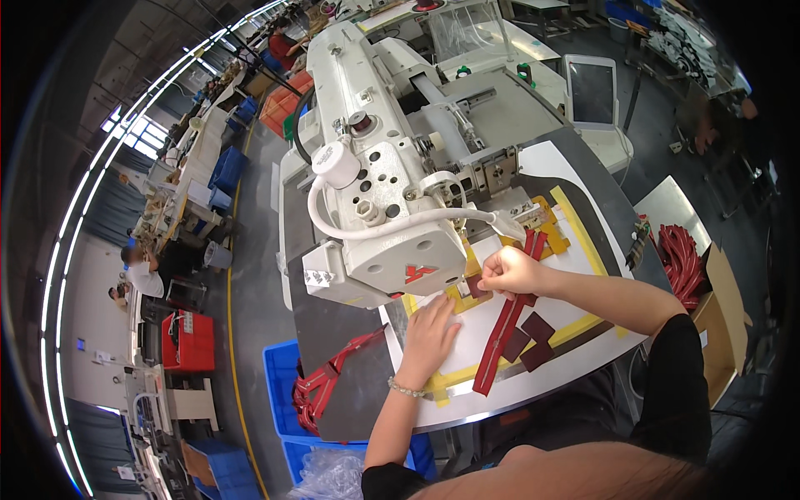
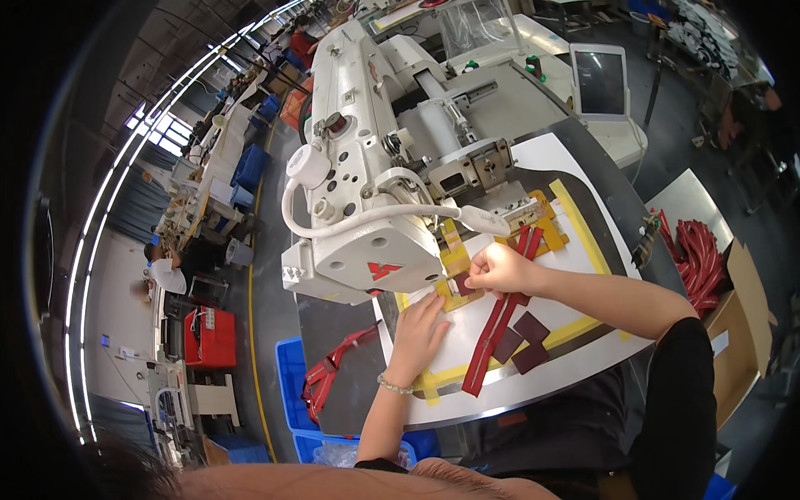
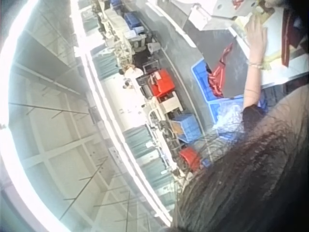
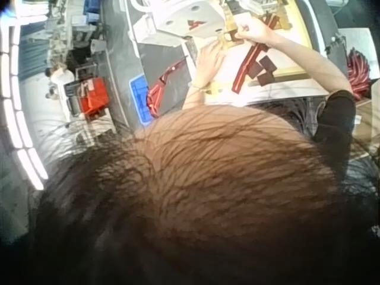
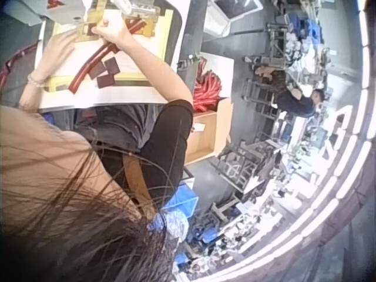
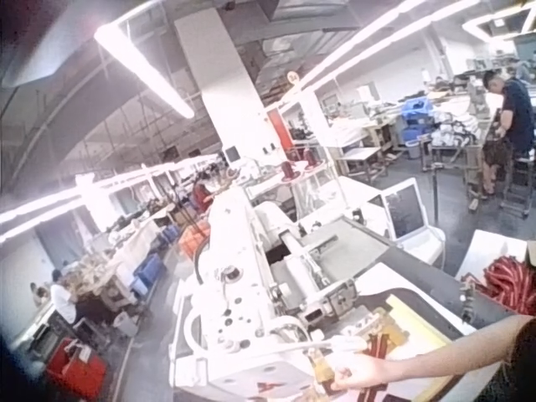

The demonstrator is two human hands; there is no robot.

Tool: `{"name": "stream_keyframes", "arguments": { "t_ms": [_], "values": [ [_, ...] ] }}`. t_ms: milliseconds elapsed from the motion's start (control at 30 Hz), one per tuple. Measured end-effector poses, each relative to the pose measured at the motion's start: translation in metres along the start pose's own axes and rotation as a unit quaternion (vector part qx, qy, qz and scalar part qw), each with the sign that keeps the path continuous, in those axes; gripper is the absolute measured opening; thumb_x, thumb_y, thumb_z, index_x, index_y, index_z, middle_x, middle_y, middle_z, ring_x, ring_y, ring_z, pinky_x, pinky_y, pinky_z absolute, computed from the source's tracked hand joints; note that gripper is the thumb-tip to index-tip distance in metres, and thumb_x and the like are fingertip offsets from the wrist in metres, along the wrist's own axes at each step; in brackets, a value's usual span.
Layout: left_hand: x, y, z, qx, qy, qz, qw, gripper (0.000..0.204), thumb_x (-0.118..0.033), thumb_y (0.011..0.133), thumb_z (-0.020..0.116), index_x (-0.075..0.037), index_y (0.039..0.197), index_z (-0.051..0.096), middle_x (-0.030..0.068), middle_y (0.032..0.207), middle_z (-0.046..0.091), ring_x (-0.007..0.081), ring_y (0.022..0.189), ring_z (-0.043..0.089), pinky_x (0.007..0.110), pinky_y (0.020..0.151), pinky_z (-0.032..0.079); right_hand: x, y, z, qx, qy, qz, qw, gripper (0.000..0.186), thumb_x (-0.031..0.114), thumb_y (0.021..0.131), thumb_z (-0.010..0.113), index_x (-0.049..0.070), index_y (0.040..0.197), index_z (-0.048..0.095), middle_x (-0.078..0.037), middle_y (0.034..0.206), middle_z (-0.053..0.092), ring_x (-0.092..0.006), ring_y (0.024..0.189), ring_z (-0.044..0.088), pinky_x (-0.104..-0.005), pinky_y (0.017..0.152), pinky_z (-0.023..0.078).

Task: Preparing and sewing red leather components using an industrial sewing machine.

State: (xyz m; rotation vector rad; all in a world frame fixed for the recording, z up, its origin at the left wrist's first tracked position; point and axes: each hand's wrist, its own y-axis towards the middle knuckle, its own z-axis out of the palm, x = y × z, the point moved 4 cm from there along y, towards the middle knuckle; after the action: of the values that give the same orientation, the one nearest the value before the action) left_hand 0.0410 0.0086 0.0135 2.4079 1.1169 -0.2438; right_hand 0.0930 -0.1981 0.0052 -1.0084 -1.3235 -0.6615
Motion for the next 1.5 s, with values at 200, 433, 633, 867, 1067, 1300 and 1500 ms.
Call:
{"name": "stream_keyframes", "arguments": {
  "t_ms": [200, 433, 633, 867, 1067, 1300, 1500],
  "values": [
    [0.025, -0.012, -0.006, 0.0, 0.107, 0.009, 0.994, 0.037, -0.015, 0.082, 0.064, 0.001, 0.114, 0.058, 0.0149, 0.118, 0.06, 0.0284, 0.112, 0.057, 0.043, 0.097, 0.044, -0.007, 0.026, 0.005, -0.006, 0.012, 0.116, 0.993, 0.019, 0.011, 0.081, 0.067, 0.0, 0.068, 0.059, -0.004, 0.058, 0.057, -0.0116, 0.044, 0.054, -0.0246, 0.039, 0.039],
    [0.009, 0.001, -0.015, 0.073, 0.071, -0.085, 0.991, 0.026, -0.013, 0.079, 0.067, 0.0, 0.101, 0.062, 0.0122, 0.112, 0.064, 0.0255, 0.103, 0.061, 0.039, 0.088, 0.048, -0.013, 0.034, 0.012, 0.0, -0.001, 0.13, 0.992, 0.019, 0.009, 0.083, 0.065, -0.001, 0.069, 0.059, -0.005, 0.058, 0.057, -0.0123, 0.045, 0.057, -0.0241, 0.038, 0.04],
    [-0.011, 0.026, -0.005, -0.022, 0.076, 0.097, 0.992, 0.033, -0.01, 0.075, 0.07, -0.001, 0.106, 0.064, 0.0107, 0.113, 0.064, 0.0239, 0.097, 0.062, 0.036, 0.084, 0.047, -0.012, 0.044, 0.015, 0.023, -0.038, 0.14, 0.989, 0.016, 0.008, 0.083, 0.064, -0.003, 0.072, 0.061, -0.007, 0.058, 0.058, -0.0151, 0.045, 0.058, -0.0265, 0.04, 0.042],
    [-0.003, 0.028, 0.013, 0.003, 0.058, 0.08, 0.995, 0.038, -0.014, 0.073, 0.072, -0.001, 0.108, 0.064, 0.0089, 0.118, 0.062, 0.0229, 0.104, 0.059, 0.036, 0.088, 0.044, -0.008, 0.049, 0.012, 0.046, -0.078, 0.176, 0.98, 0.015, 0.009, 0.077, 0.066, -0.006, 0.073, 0.063, -0.01, 0.06, 0.062, -0.0175, 0.046, 0.06, -0.0292, 0.04, 0.046],
    [-0.003, 0.025, 0.018, -0.005, 0.086, 0.046, 0.995, 0.039, -0.02, 0.073, 0.073, -0.005, 0.108, 0.065, 0.0048, 0.12, 0.062, 0.0179, 0.109, 0.057, 0.036, 0.092, 0.039, -0.006, 0.048, 0.011, 0.068, -0.108, 0.16, 0.979, 0.018, 0.011, 0.077, 0.067, -0.006, 0.073, 0.063, -0.01, 0.06, 0.062, -0.0166, 0.045, 0.06, -0.0293, 0.04, 0.047],
    [-0.007, 0.025, 0.021, 0.0, 0.156, 0.046, 0.987, 0.039, -0.022, 0.076, 0.072, -0.01, 0.112, 0.063, 0.0008, 0.12, 0.062, 0.0152, 0.11, 0.056, 0.038, 0.092, 0.036, 0.014, 0.028, 0.004, 0.096, -0.237, 0.031, 0.966, 0.014, 0.012, 0.08, 0.066, -0.001, 0.076, 0.064, -0.008, 0.059, 0.062, -0.0174, 0.049, 0.062, -0.0285, 0.046, 0.049],
    [-0.004, 0.027, 0.016, 0.01, 0.062, 0.014, 0.998, 0.041, -0.018, 0.076, 0.071, -0.007, 0.114, 0.062, 0.0047, 0.115, 0.065, 0.0184, 0.106, 0.059, 0.037, 0.093, 0.039, 0.0, -0.006, 0.003, -0.065, -0.406, -0.345, 0.844, 0.007, 0.012, 0.077, 0.068, 0.005, 0.078, 0.064, -0.005, 0.081, 0.064, -0.0229, 0.067, 0.062, -0.0341, 0.059, 0.048]
  ]
}}
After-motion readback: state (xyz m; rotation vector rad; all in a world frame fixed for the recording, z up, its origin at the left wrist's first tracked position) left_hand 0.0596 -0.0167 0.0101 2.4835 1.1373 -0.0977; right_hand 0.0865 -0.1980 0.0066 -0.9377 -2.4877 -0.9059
